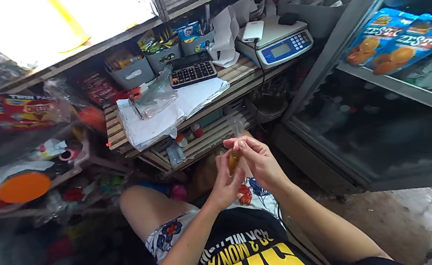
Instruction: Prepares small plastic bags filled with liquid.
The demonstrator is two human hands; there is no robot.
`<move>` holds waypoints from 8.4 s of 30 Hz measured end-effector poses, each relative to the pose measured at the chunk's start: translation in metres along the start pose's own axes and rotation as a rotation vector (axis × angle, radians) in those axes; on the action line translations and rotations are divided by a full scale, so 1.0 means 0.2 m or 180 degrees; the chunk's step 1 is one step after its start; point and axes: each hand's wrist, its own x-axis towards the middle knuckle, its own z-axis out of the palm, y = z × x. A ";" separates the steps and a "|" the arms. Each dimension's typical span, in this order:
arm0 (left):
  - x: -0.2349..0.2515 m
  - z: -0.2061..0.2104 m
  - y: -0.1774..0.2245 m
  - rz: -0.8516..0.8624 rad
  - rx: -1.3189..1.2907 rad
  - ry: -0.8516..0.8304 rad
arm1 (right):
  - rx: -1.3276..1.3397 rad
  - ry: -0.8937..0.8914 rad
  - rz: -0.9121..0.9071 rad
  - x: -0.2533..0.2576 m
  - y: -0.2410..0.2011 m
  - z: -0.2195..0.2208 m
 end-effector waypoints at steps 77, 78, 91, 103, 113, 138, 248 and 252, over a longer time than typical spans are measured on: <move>0.06 -0.33 0.55 0.2104 0.2697 -0.1221 | -0.2244 -0.1352 -0.1497 -0.14 0.00 -0.15; 0.05 -0.33 0.58 0.2367 0.3167 -0.1219 | -0.2334 -0.1408 -0.1519 -0.14 -0.03 -0.14; -0.01 -0.28 0.68 -0.0997 -0.1542 -0.0895 | -0.1005 -0.1247 -0.1400 -0.12 -0.20 -0.09; 0.04 -0.27 0.66 -0.0617 -0.2780 -0.0098 | -0.2319 -0.1154 -0.1979 0.13 -0.34 0.02; 0.03 -0.37 0.65 0.0223 -0.3668 -0.0002 | -0.2697 -0.1387 -0.2369 0.35 -0.47 0.31; 0.14 -0.06 0.27 0.1856 0.2506 0.0116 | -0.2135 0.0160 -0.1660 -0.10 0.07 -0.23; 0.20 -0.02 0.05 0.0067 0.1256 -0.0151 | -0.3694 0.0575 -0.1897 -0.15 0.20 -0.25; 0.18 -0.02 0.04 0.0345 0.1289 -0.0134 | -0.3661 0.0604 -0.1841 -0.14 0.19 -0.26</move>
